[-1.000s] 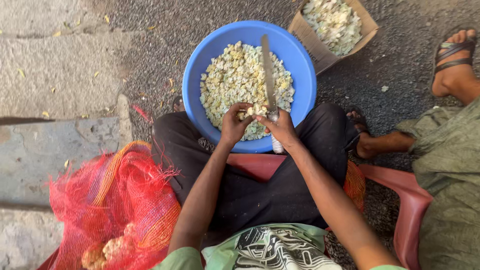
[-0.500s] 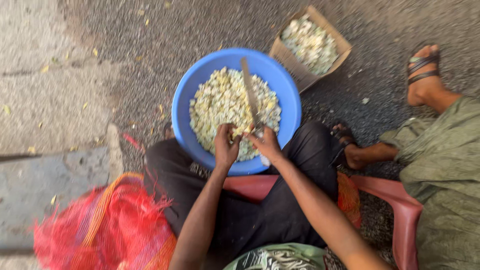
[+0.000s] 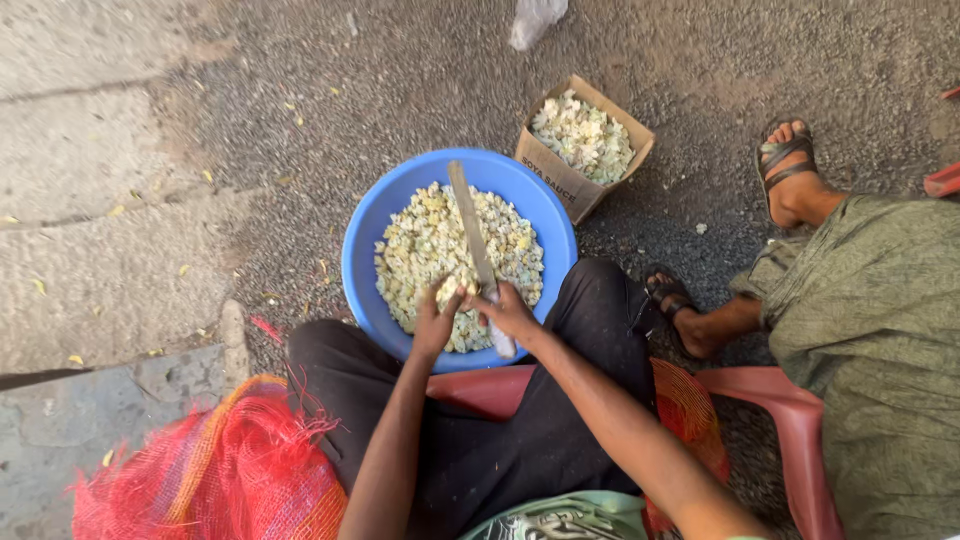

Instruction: The person sits cross-legged on a chair and uses a knife to cut cauliflower florets into smaller pieces, placing them into a blue basin. They repeatedly pick up florets from a red mesh bag and cut them over the basin.

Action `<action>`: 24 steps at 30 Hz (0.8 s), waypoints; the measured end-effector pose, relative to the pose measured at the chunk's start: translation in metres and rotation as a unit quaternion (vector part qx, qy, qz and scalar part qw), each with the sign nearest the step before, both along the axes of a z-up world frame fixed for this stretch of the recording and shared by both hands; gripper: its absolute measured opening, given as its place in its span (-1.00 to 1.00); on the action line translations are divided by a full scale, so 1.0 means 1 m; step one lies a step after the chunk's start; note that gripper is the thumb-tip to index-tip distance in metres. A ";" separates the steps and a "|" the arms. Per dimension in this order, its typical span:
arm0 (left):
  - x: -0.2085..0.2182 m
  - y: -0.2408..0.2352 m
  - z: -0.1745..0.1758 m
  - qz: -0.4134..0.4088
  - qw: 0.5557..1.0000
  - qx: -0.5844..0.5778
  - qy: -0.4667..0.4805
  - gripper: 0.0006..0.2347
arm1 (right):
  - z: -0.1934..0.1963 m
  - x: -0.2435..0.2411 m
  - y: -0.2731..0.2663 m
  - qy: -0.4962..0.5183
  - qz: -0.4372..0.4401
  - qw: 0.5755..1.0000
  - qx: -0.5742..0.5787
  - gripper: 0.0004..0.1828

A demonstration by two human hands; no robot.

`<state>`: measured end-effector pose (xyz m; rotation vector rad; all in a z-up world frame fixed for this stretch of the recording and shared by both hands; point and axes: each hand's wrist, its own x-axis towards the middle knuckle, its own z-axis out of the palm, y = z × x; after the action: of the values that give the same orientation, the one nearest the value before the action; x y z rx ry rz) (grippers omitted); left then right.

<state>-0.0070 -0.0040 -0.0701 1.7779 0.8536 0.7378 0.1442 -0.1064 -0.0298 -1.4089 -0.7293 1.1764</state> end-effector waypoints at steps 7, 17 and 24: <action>-0.007 -0.012 -0.019 -0.018 0.947 -0.306 -0.094 -0.54 | 0.008 -0.018 -0.006 -0.046 0.027 0.999 0.001 -0.59; 0.006 -0.018 0.041 0.025 0.990 -0.131 -0.033 -0.66 | 0.014 -0.003 -0.004 -0.109 -0.007 0.994 0.015 -0.70; 0.020 -0.025 0.063 0.053 0.990 0.040 -0.123 -0.71 | 0.017 0.000 -0.001 -0.084 -0.030 0.995 0.048 -0.76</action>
<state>0.0128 -0.0286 -0.0066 1.6779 0.7641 1.0498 0.1446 -0.1072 -0.0124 -1.4494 -0.8445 0.9727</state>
